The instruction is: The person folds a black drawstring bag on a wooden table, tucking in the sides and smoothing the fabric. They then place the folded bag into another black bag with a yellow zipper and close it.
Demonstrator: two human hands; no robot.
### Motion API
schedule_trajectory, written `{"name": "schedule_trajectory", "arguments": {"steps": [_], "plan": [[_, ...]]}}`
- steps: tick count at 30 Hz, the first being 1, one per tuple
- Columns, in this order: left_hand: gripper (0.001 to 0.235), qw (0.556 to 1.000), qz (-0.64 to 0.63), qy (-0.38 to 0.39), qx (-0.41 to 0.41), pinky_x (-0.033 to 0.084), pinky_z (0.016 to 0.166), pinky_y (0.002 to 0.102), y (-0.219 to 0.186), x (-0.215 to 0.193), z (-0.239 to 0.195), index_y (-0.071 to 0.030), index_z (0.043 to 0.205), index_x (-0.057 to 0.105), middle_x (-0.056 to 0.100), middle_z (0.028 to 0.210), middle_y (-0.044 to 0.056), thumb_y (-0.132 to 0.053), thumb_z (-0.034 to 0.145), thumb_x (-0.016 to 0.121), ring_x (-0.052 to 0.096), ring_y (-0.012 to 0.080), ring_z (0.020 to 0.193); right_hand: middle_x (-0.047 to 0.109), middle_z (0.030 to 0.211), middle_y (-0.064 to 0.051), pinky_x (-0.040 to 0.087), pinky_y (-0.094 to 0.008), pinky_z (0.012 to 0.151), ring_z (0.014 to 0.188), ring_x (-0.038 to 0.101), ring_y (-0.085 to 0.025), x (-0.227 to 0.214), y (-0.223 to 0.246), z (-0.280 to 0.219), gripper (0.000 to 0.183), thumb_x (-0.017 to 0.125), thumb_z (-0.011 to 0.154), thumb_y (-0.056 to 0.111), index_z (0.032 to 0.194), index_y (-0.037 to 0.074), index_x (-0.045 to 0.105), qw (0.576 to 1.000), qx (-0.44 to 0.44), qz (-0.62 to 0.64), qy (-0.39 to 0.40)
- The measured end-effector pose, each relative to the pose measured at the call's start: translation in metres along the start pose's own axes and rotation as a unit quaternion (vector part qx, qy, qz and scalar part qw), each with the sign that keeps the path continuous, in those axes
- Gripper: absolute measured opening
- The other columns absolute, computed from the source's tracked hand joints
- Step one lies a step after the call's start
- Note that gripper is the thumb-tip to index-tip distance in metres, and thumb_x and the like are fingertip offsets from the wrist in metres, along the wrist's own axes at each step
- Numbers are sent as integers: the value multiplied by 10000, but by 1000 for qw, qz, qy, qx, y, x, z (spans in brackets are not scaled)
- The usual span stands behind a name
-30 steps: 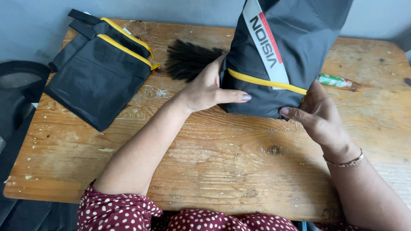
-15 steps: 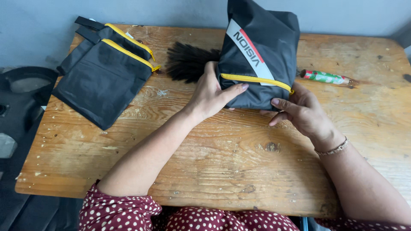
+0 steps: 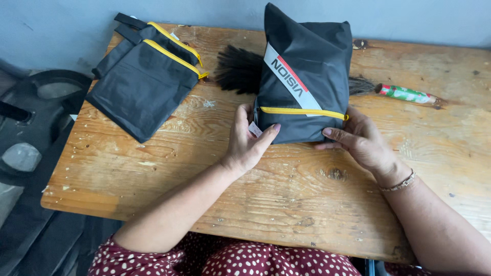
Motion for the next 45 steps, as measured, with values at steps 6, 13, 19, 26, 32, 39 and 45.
{"name": "schedule_trajectory", "arguments": {"steps": [6,13,19,26,32,39,45], "plan": [[428,999,2,-42,16,525,649,301,-3,3,-1,-6,1039,555,616,808,118,-213,815,855,644,169,792,688,1000,-240,676,-564,711,908,753,-396,9,2,1,400,652,866,-93,1247,-59,537,999,1,12,-31],[478,995,74,-63,-1,498,610,327,-9,-3,0,-27,901,565,575,734,150,-356,783,891,646,229,702,687,938,-258,684,-539,662,835,760,-399,7,-4,8,324,657,876,-80,1183,-82,554,999,-2,-8,-50],[452,991,125,-39,-4,522,531,315,-9,-12,7,-36,856,615,637,678,164,-390,785,887,691,281,617,697,900,-286,682,-537,648,806,764,-412,0,-13,11,264,649,915,-57,1162,-84,559,997,-6,-23,-68],[495,997,56,8,59,571,599,339,-23,-12,8,-12,974,586,589,769,194,-338,774,900,690,250,770,675,942,-247,687,-537,716,881,758,-396,7,-6,10,265,626,943,-34,1190,-87,546,998,-19,-18,-66],[664,994,-61,59,66,597,837,365,-18,-10,4,32,1146,465,469,986,131,-178,723,932,646,233,997,656,1000,-249,689,-557,724,899,758,-417,-1,-5,9,341,609,907,-17,1230,-87,522,999,-19,23,-35],[482,958,210,49,187,396,670,400,-28,-20,4,-72,889,449,453,796,55,-508,895,653,477,244,720,682,1160,-179,635,-452,859,1004,689,-310,-2,4,9,498,642,856,5,1343,-38,547,996,85,-25,-23],[387,933,248,60,253,365,626,442,-25,-20,0,-53,793,403,424,728,113,-339,969,596,465,317,662,716,1070,-201,669,-422,759,921,736,-340,-16,-15,11,502,711,835,65,1300,-49,562,998,44,-42,-20]]}}
Point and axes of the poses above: each hand's wrist, its own z-axis towards the middle knuckle, its own x-axis out of the palm, y = z × x, the point moved 2 cm from there along z, towards the middle knuckle
